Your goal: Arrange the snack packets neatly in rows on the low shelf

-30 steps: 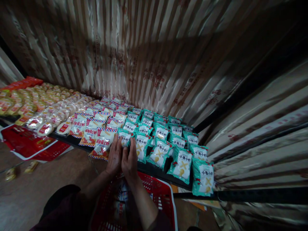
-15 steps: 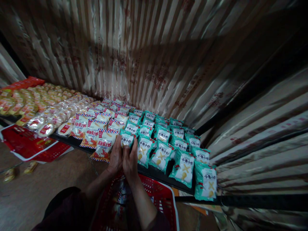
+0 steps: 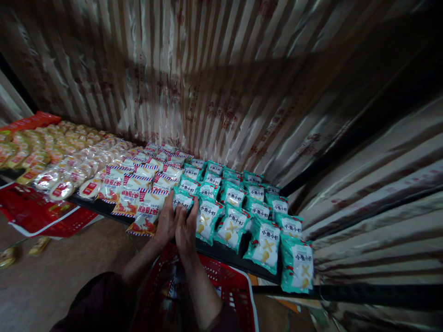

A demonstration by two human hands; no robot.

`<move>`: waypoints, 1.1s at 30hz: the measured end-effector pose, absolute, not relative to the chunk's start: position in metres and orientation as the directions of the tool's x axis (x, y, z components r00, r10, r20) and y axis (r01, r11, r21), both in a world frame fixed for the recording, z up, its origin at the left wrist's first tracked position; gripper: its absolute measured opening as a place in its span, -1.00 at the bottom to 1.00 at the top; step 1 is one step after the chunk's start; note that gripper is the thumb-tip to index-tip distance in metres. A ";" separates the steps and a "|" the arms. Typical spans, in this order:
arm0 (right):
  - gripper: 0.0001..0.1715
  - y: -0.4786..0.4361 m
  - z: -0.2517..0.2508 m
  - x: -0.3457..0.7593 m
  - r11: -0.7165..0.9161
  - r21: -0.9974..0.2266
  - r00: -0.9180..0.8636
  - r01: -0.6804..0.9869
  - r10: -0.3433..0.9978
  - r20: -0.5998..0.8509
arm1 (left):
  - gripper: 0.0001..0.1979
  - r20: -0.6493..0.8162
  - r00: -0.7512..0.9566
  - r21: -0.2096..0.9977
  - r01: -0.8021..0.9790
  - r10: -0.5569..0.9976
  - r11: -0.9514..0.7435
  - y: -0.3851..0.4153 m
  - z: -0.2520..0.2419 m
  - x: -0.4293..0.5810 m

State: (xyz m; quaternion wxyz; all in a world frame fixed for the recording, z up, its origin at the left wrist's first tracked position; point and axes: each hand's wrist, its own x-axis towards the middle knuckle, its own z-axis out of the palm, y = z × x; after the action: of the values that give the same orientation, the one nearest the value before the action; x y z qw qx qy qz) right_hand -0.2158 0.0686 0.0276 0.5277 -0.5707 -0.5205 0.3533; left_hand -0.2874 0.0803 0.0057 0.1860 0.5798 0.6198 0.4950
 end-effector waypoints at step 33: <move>-0.18 0.076 0.028 -0.214 0.126 -0.956 0.199 0.263 0.963 0.182 | -0.34 0.400 -0.197 0.793 0.564 0.895 -0.230 0.087 -0.001 -0.288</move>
State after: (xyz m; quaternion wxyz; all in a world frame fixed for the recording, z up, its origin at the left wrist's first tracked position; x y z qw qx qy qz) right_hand -0.2135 0.0758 0.0284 0.5237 -0.5704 -0.5374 0.3339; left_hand -0.2876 0.0868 -0.0013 0.1684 0.6108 0.5972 0.4919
